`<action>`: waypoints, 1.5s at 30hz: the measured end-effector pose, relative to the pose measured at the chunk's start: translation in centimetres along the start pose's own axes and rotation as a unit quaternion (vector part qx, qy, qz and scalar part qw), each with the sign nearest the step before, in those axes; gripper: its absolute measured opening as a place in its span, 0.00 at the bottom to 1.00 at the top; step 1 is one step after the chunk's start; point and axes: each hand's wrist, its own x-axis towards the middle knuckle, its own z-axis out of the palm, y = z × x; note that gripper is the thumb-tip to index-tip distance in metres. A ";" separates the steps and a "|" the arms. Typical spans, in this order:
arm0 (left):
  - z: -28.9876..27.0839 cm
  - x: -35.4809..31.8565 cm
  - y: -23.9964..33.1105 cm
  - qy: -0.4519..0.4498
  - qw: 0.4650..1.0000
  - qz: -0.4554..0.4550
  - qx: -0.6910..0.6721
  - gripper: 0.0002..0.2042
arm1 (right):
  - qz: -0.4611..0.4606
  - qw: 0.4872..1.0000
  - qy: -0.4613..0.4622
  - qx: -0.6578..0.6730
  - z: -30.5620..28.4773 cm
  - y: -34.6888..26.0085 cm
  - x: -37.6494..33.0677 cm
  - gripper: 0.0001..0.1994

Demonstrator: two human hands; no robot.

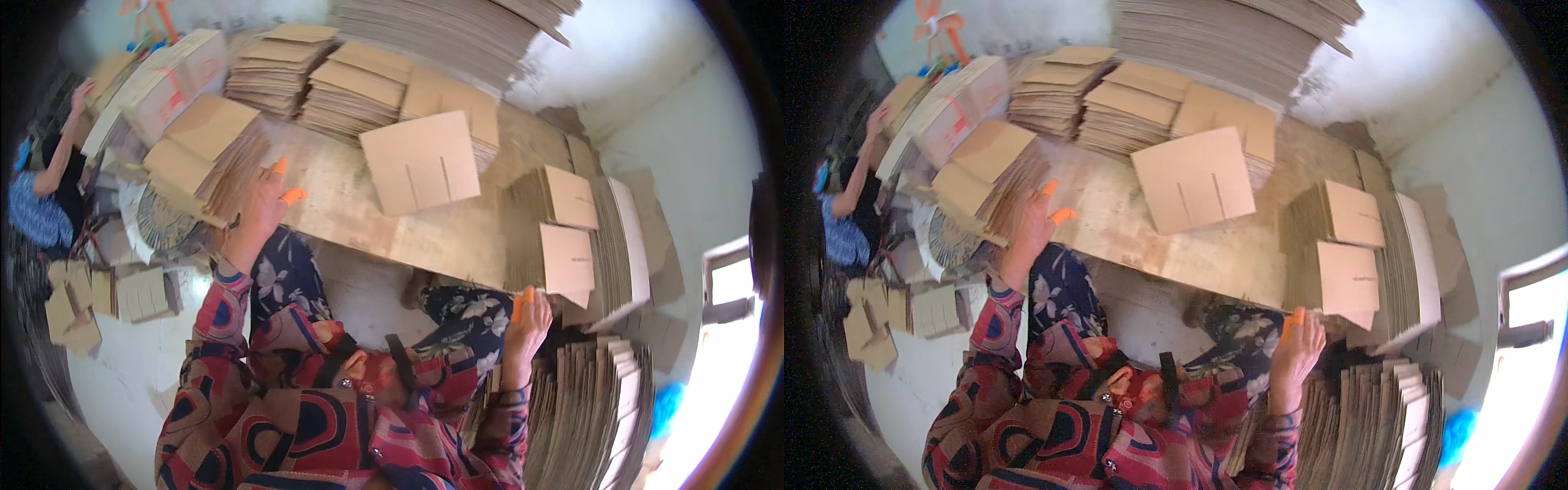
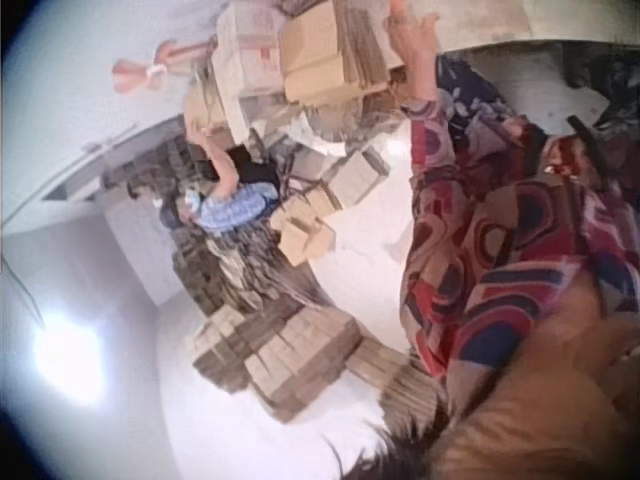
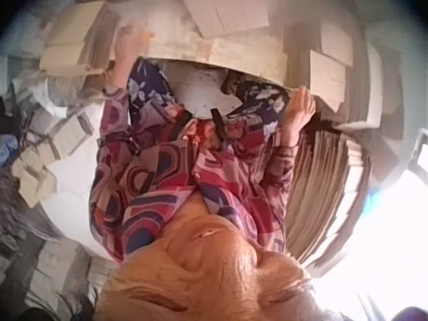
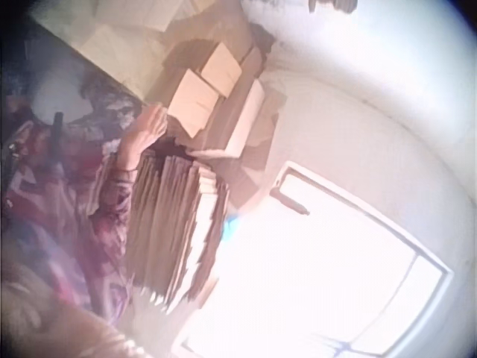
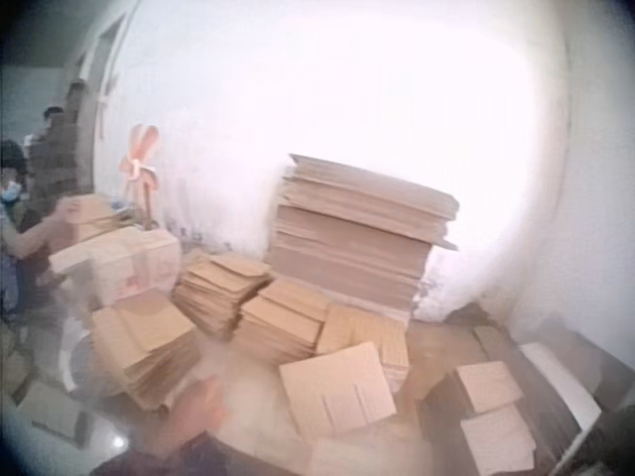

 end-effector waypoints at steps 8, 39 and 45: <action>16.8 0.6 4.8 -0.102 0.752 -0.342 -0.554 0.37 | 0.097 0.993 0.032 -0.063 -1.2 5.4 1.0 0.19; 1.7 -6.7 11.5 -0.189 0.721 -0.325 -0.582 0.08 | 0.173 0.983 0.034 -0.043 -4.7 9.1 6.7 0.11; 3.0 -5.9 10.2 -0.215 0.932 -0.125 -0.262 0.06 | 0.180 0.937 0.174 0.245 -12.7 2.5 10.1 0.19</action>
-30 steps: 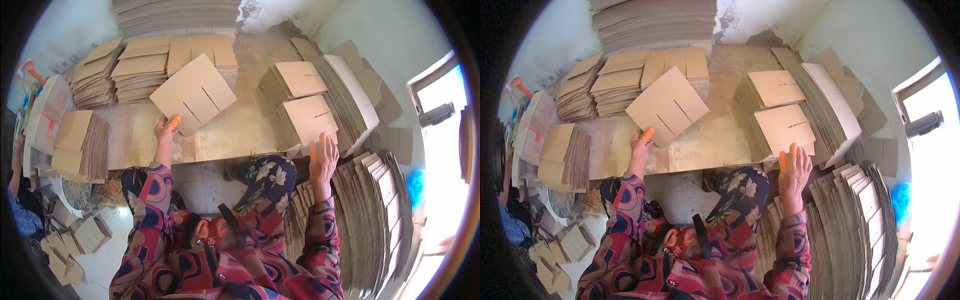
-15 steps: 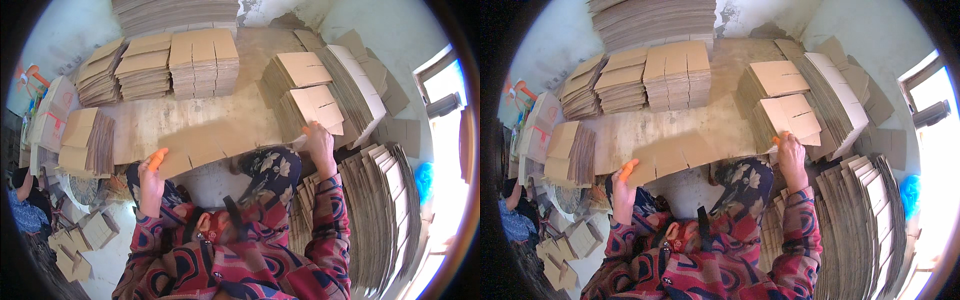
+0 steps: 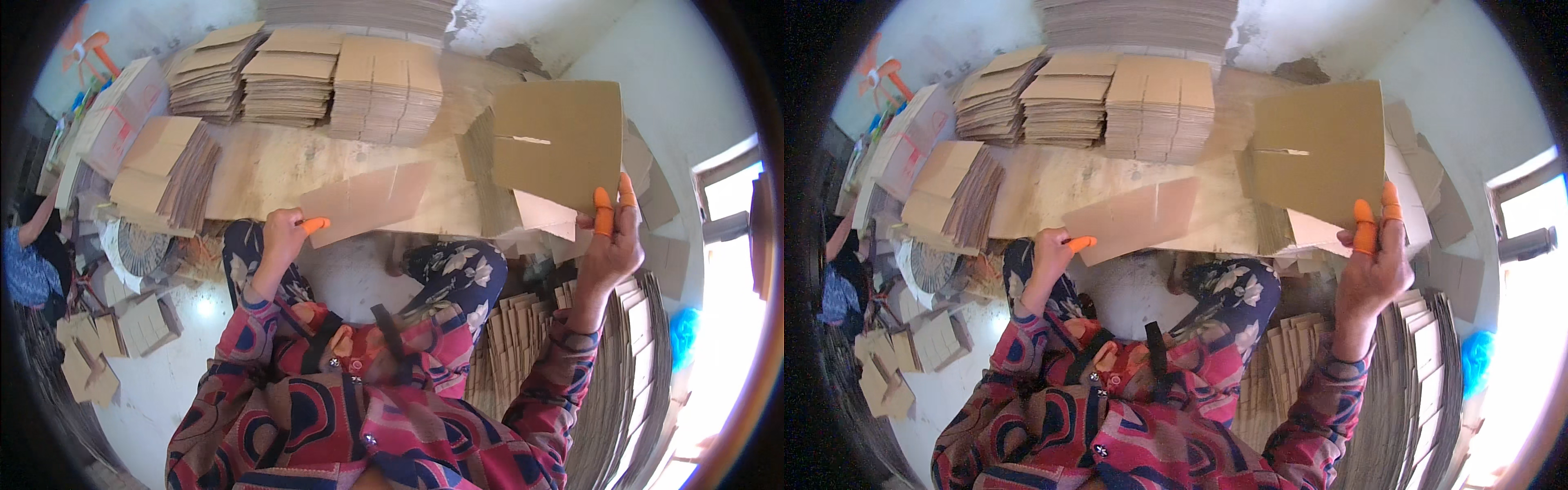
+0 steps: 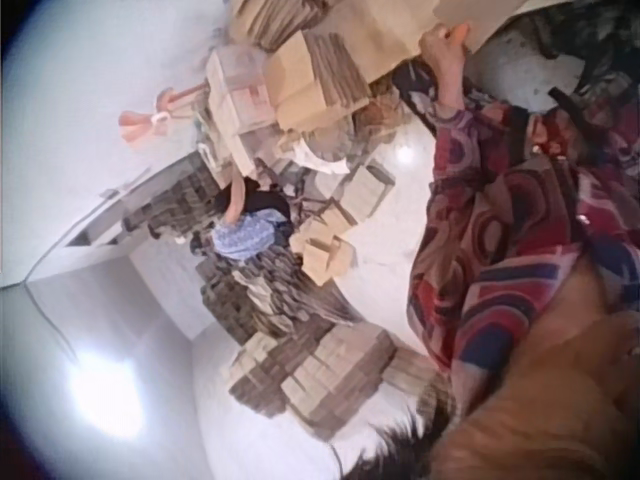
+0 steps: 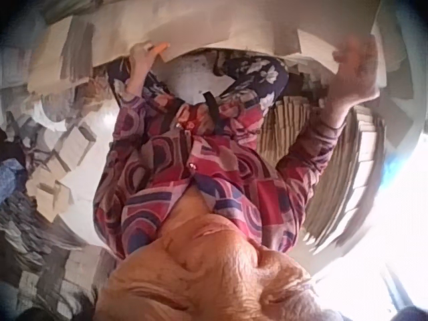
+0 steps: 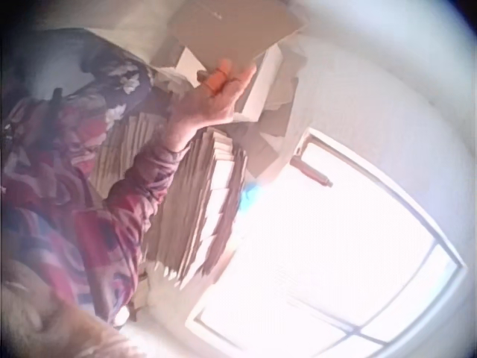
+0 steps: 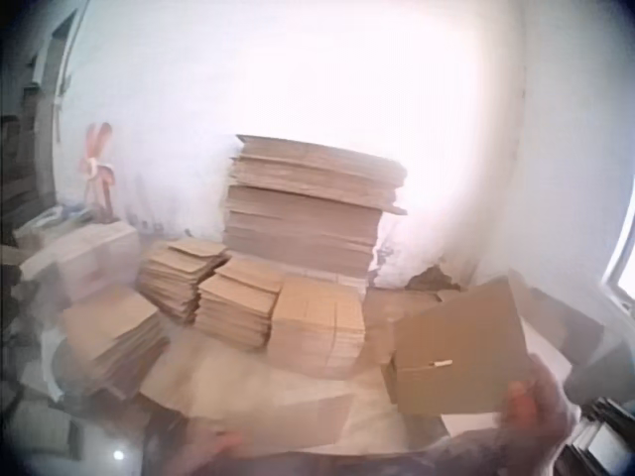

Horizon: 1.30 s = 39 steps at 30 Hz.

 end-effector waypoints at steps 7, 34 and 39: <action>1.9 1.4 -2.2 0.089 0.982 0.136 -0.098 0.08 | 0.060 0.974 -0.133 0.176 2.3 -4.6 1.5 0.18; 2.8 2.6 -1.2 0.017 0.984 0.106 -0.144 0.05 | 0.018 0.951 -0.286 0.111 7.1 -5.1 2.5 0.19; 2.5 2.6 -1.0 0.018 0.984 0.125 -0.129 0.05 | 0.019 0.948 -0.297 0.113 7.4 -5.7 3.3 0.17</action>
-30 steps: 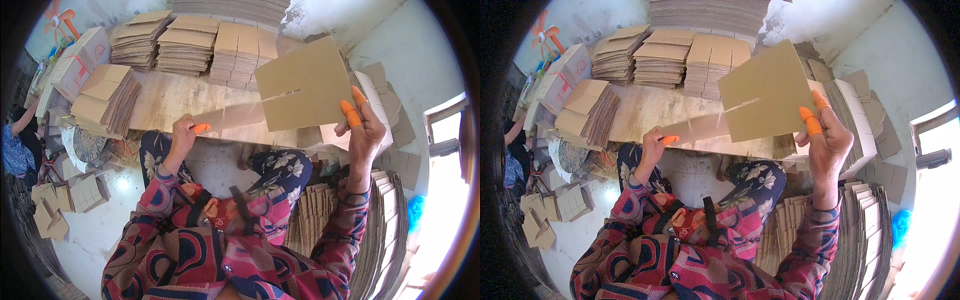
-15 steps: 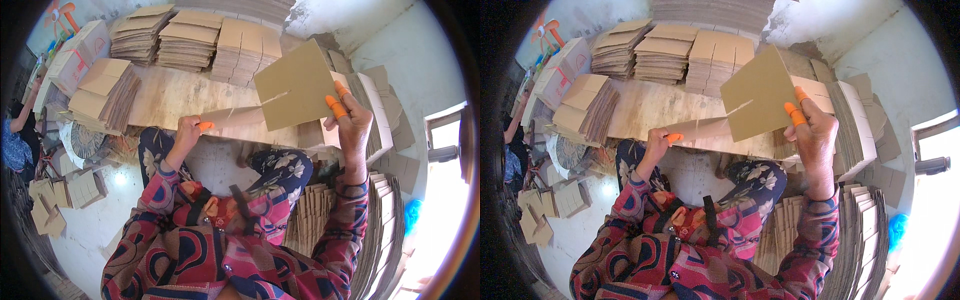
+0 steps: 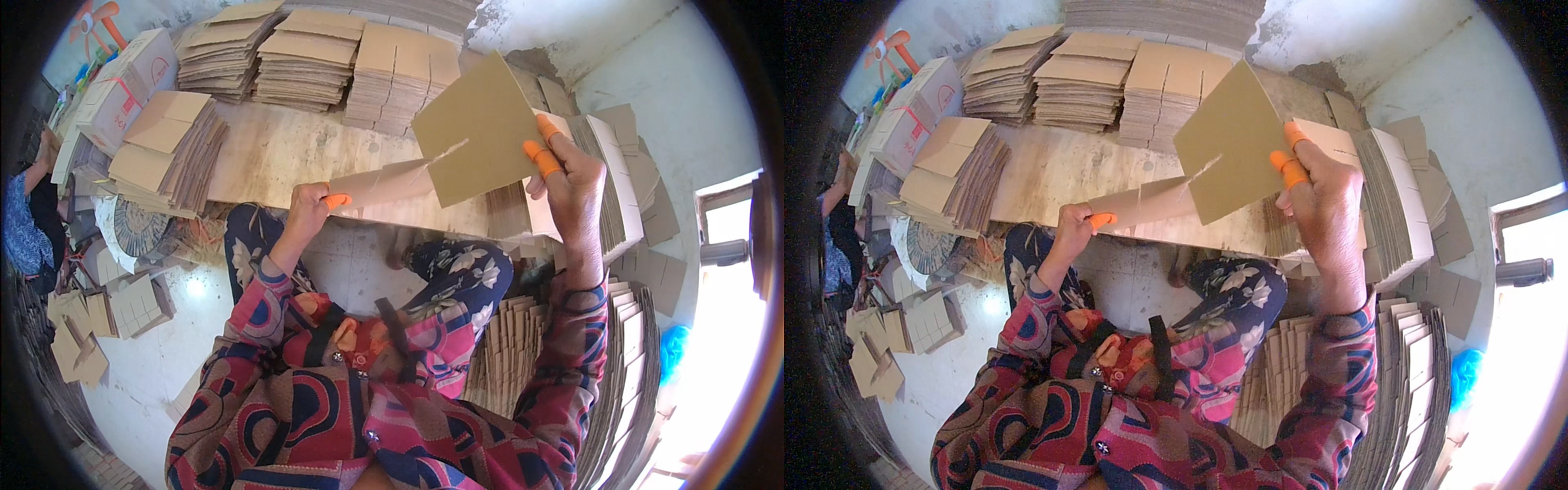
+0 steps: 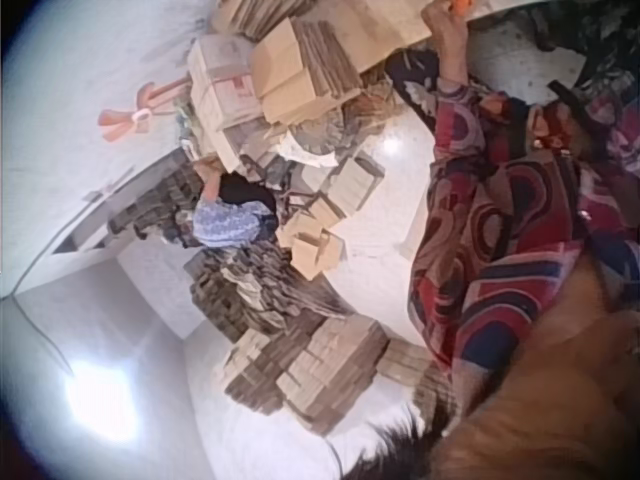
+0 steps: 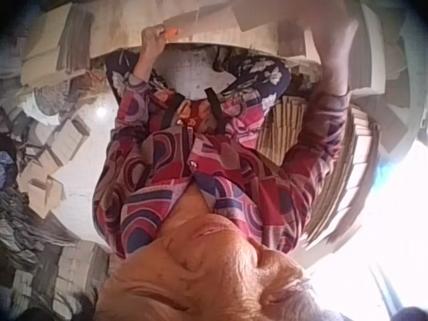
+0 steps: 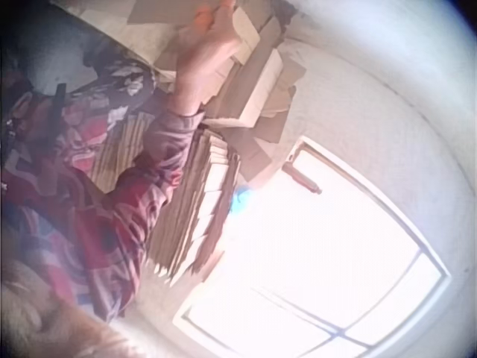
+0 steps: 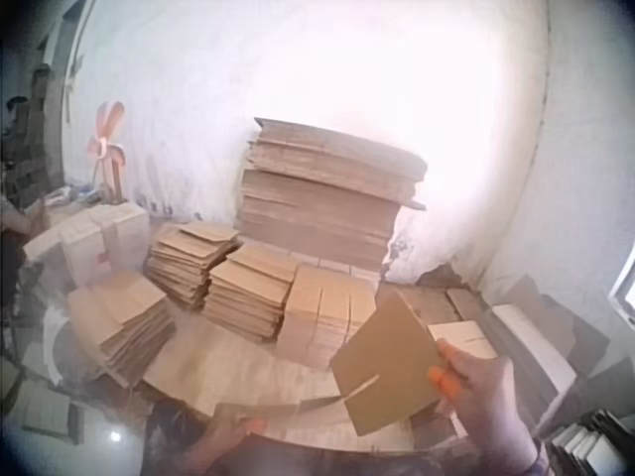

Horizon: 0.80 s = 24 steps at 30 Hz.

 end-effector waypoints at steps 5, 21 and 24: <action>0.3 0.2 -0.1 -0.004 1.000 -0.017 -0.012 0.06 | -0.039 0.999 -0.015 -0.028 0.2 0.0 1.0 0.15; 0.6 0.1 -1.0 -0.012 1.000 -0.014 -0.004 0.09 | -0.224 0.964 -0.122 -0.067 7.8 8.1 -0.7 0.12; 0.9 0.0 -1.9 -0.017 1.000 -0.020 0.011 0.08 | -0.203 0.942 -0.173 -0.203 11.6 10.4 -3.5 0.15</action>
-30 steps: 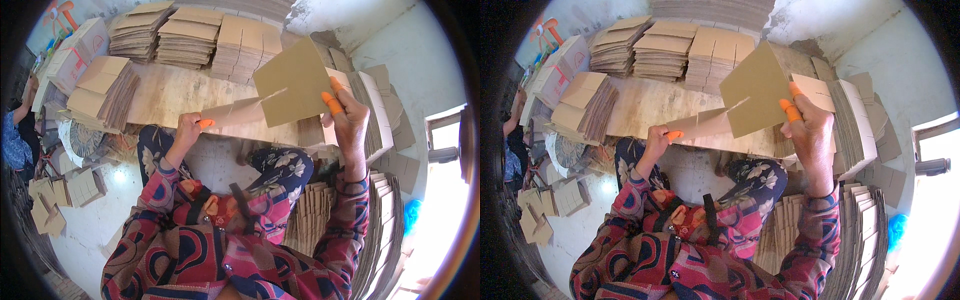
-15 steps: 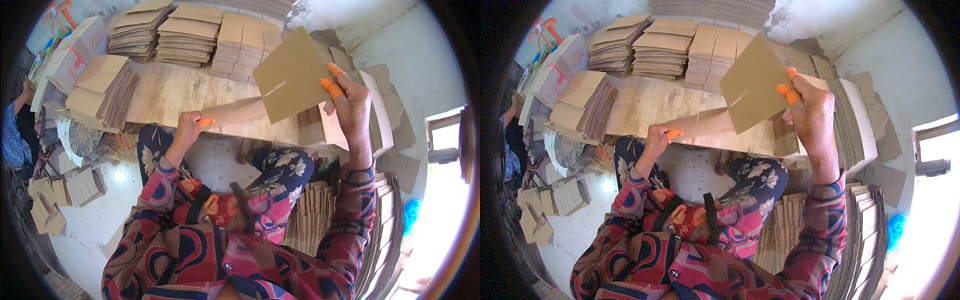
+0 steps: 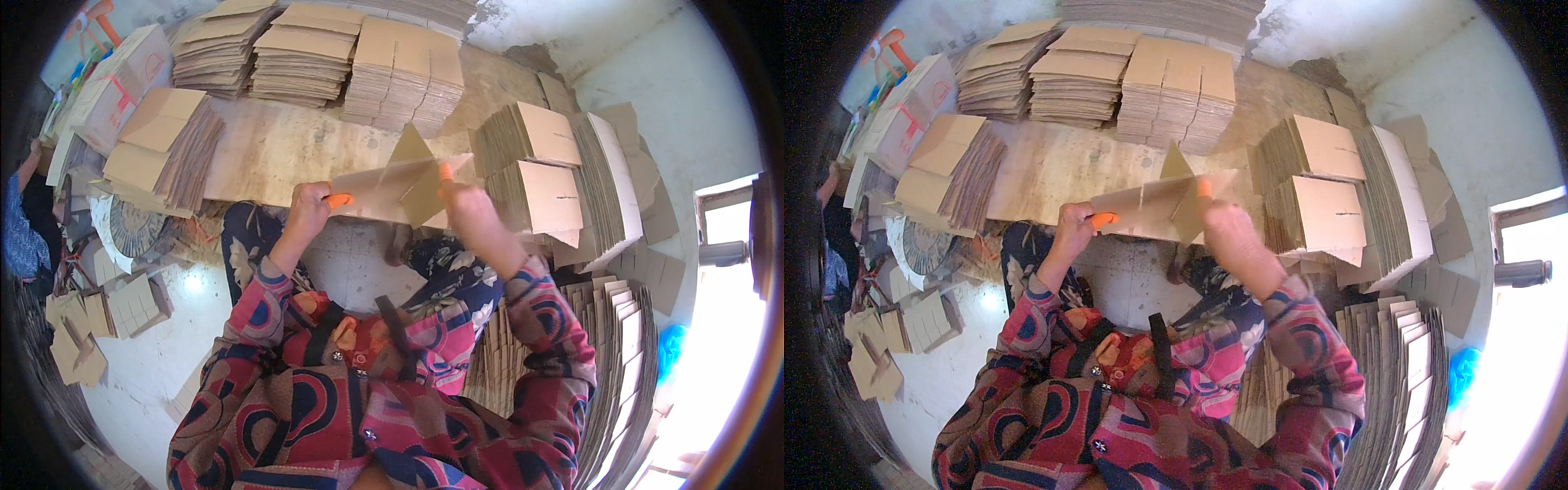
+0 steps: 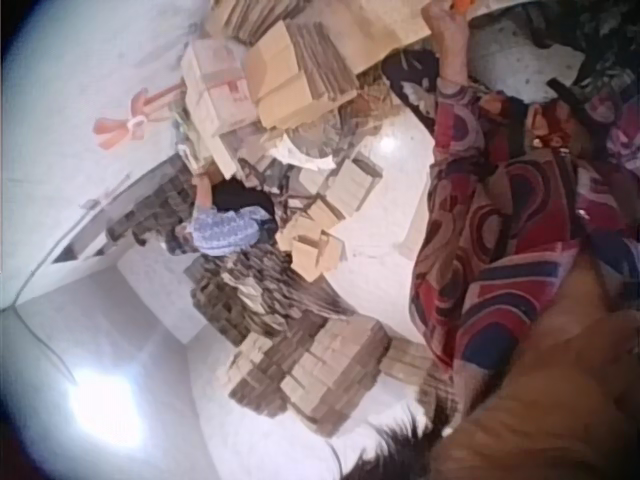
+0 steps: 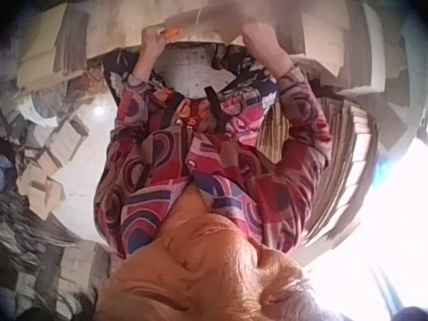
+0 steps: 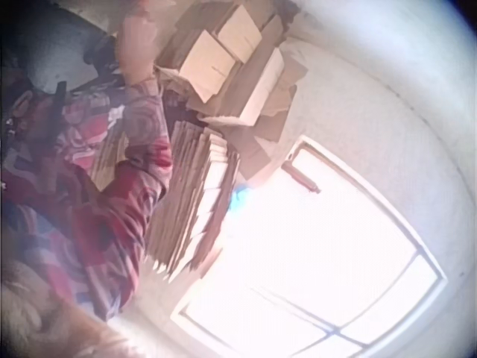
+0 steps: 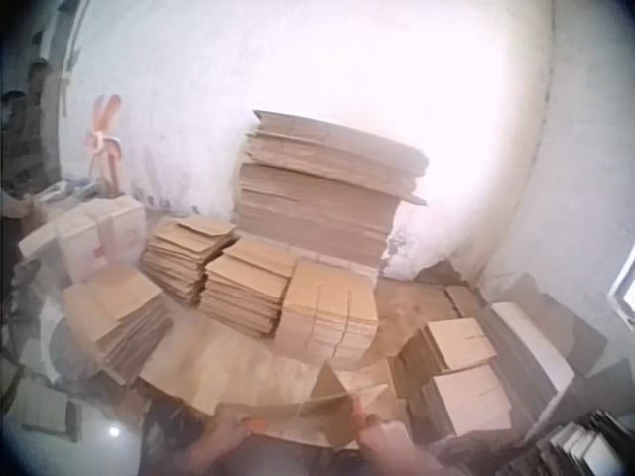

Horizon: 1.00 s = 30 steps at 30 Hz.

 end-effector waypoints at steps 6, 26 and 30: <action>0.0 0.0 1.0 0.003 1.000 -0.012 -0.023 0.06 | 0.057 0.988 0.109 -0.089 -2.5 -0.9 -1.3 0.24; 0.0 -0.3 2.1 0.013 1.000 -0.016 -0.007 0.06 | 0.226 0.942 0.016 -0.247 -1.9 9.7 -9.1 0.12; -0.1 -0.4 2.3 0.010 1.000 -0.007 -0.011 0.06 | 0.238 0.956 0.076 -0.157 -3.9 10.3 -9.5 0.12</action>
